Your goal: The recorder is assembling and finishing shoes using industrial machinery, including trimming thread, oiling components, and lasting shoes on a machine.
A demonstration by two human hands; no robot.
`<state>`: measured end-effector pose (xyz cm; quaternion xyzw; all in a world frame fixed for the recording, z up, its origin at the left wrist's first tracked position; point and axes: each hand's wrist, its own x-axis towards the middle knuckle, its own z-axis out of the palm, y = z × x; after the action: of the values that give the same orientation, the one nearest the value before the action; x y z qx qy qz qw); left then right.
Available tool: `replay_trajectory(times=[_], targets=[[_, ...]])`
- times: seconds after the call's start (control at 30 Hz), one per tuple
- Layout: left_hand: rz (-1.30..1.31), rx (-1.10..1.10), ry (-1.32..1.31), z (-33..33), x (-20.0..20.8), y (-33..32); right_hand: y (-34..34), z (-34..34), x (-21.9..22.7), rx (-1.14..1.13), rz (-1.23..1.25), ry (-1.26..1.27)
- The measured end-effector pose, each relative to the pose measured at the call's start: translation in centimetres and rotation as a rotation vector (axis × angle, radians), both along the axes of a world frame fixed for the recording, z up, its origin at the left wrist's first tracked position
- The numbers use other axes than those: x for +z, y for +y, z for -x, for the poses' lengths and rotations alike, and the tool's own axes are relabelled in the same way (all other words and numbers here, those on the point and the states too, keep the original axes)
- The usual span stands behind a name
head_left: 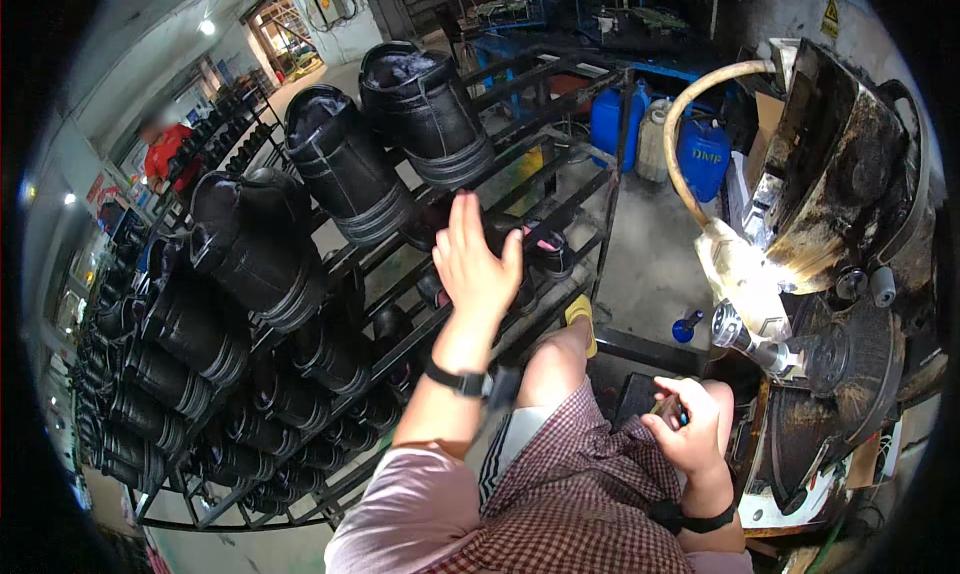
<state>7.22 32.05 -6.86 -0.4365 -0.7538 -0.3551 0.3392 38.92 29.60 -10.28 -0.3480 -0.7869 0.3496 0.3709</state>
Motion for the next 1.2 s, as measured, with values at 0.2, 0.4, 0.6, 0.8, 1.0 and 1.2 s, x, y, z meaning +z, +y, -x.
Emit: replay_trajectory(times=[0.2, 0.4, 0.6, 0.8, 1.0, 1.2], targets=[[0.138, -0.104, -0.007, 0.2, 0.6, -1.1, 0.1, 1.6, -1.2, 0.124, 0.053, 0.038], [0.253, -0.819, 0.400, -11.3, 0.3, -8.1, 1.3, 3.6, -1.7, 0.038, 0.964, 0.555], [0.138, -1.223, 0.312, -13.6, -4.8, -7.6, 1.1, -1.8, -5.5, 0.025, 0.671, 0.286], [-0.179, -1.482, -1.984, -13.7, -10.8, -8.0, -0.8, -3.3, -6.2, 0.032, 0.933, 0.565], [-0.520, -1.257, -1.565, -16.0, -6.6, -6.7, 4.6, -3.1, -4.1, -0.269, 0.594, 1.033], [0.146, -1.006, -1.074, -15.9, -1.5, -0.8, 10.0, -6.2, -1.4, -0.377, 0.605, 0.802]])
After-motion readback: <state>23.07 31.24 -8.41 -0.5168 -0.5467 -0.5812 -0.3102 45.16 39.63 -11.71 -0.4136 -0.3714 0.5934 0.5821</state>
